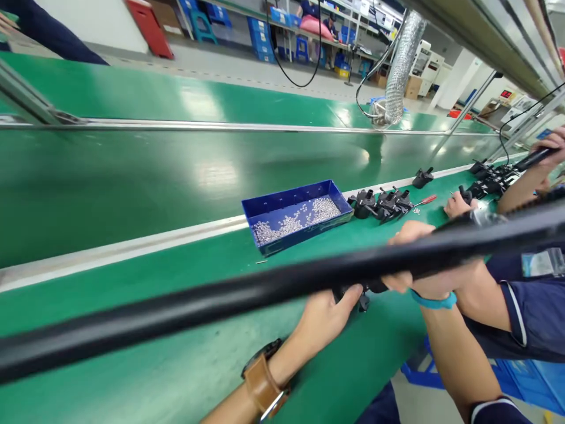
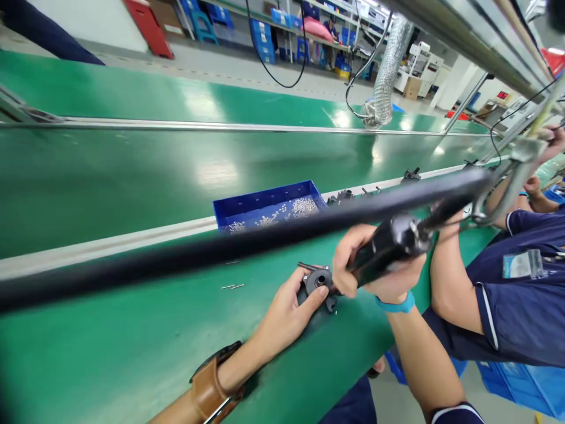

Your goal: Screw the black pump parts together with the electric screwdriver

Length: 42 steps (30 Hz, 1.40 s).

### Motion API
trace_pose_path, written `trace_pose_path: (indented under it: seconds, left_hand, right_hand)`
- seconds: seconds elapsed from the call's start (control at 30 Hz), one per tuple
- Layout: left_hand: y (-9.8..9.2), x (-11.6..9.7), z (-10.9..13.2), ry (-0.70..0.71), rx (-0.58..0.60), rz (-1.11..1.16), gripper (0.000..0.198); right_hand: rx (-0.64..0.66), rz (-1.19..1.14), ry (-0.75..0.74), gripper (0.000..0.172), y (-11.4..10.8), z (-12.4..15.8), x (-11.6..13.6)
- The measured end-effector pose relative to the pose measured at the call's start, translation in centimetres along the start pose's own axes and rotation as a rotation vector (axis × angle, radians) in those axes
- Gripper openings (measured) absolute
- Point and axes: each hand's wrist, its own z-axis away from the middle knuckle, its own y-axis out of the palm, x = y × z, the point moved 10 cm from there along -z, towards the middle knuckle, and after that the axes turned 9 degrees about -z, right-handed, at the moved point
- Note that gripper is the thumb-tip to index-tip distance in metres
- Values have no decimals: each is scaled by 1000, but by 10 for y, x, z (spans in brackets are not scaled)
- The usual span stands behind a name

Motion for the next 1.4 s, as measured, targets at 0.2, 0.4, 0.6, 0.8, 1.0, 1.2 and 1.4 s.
trace_pose_path:
  seconds: [0.2,0.4,0.6,0.8,1.0,1.2,1.4]
  left_hand:
    - [3,2,0,-28,9,4,26]
    - [3,-2,2,-21,15,5,24]
    - [5,-1,3,-36,27,8,26]
    - [3,-2,4,-38,16,6,25]
    - [1,-3,4,-32,2,11,24]
    - [2,-1,3,-44,1,7,23]
    - [1,-4,2,-14,1,3,21]
  right_hand:
    - [-553,156,-235,64,-24,27,19]
    - [-476,264,-242,68,-10,35,16]
    - [-323,348,-286,60,-13,30,18]
    - [-298,319,-222,59,-14,26,13]
    - [-348,303,-172,61,-19,25,10]
    - [-357,302,-168,61,-22,28,7]
    - [-357,218,-117,50,-7,13,20]
